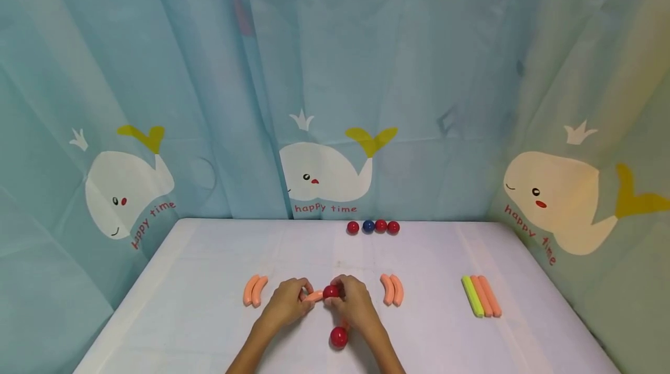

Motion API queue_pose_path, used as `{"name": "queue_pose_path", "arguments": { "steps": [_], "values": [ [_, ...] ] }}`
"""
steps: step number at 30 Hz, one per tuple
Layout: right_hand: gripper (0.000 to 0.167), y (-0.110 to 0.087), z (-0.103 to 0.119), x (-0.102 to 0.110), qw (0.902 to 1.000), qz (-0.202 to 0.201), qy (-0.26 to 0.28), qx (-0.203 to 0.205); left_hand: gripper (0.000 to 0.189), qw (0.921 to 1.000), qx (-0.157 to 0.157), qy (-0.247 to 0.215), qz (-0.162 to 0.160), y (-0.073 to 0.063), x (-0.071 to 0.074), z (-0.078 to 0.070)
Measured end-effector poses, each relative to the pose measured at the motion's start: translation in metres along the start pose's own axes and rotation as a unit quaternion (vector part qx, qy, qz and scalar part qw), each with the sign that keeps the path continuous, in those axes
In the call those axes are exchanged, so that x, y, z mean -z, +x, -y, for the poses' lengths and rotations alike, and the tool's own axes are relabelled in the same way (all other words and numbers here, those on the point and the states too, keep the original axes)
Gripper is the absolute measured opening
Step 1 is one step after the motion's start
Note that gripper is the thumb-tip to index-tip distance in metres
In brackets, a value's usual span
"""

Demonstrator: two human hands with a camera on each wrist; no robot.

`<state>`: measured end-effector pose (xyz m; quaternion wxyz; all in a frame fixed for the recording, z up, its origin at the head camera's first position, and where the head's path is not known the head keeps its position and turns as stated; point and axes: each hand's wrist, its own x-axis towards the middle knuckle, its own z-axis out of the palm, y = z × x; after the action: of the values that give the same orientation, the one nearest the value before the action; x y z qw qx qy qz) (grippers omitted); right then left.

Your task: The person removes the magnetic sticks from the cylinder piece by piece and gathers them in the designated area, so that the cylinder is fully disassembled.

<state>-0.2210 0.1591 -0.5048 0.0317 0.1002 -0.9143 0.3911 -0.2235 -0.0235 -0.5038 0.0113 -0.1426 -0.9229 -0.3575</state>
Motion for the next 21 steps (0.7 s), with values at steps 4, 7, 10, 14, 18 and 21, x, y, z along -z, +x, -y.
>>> {"name": "queue_pose_path", "arguments": {
  "steps": [4,7,10,14,18,21],
  "values": [
    [0.031,0.000,-0.001,0.001,1.0000,-0.001,-0.001,0.007,0.016,1.0000,-0.001,-0.005,0.005,0.000,0.001,0.000],
    [0.031,0.000,-0.001,0.001,0.9999,-0.001,-0.002,0.011,0.016,0.9999,-0.002,-0.008,0.010,0.000,0.002,0.000],
    [0.031,0.000,-0.001,0.001,1.0000,0.003,-0.003,0.009,0.014,0.9997,-0.001,-0.017,0.018,-0.002,0.004,-0.001],
    [0.032,-0.001,-0.002,0.001,1.0000,0.008,-0.003,0.005,0.014,0.9991,-0.001,-0.030,0.030,-0.003,0.006,-0.002],
    [0.031,-0.001,-0.001,0.002,0.9999,0.008,-0.004,0.006,0.017,0.9988,-0.004,-0.035,0.033,-0.004,0.009,-0.002],
    [0.031,-0.001,-0.001,0.002,0.9999,0.008,-0.005,0.010,0.017,0.9988,-0.002,-0.037,0.030,-0.004,0.012,-0.002]
  ]
}}
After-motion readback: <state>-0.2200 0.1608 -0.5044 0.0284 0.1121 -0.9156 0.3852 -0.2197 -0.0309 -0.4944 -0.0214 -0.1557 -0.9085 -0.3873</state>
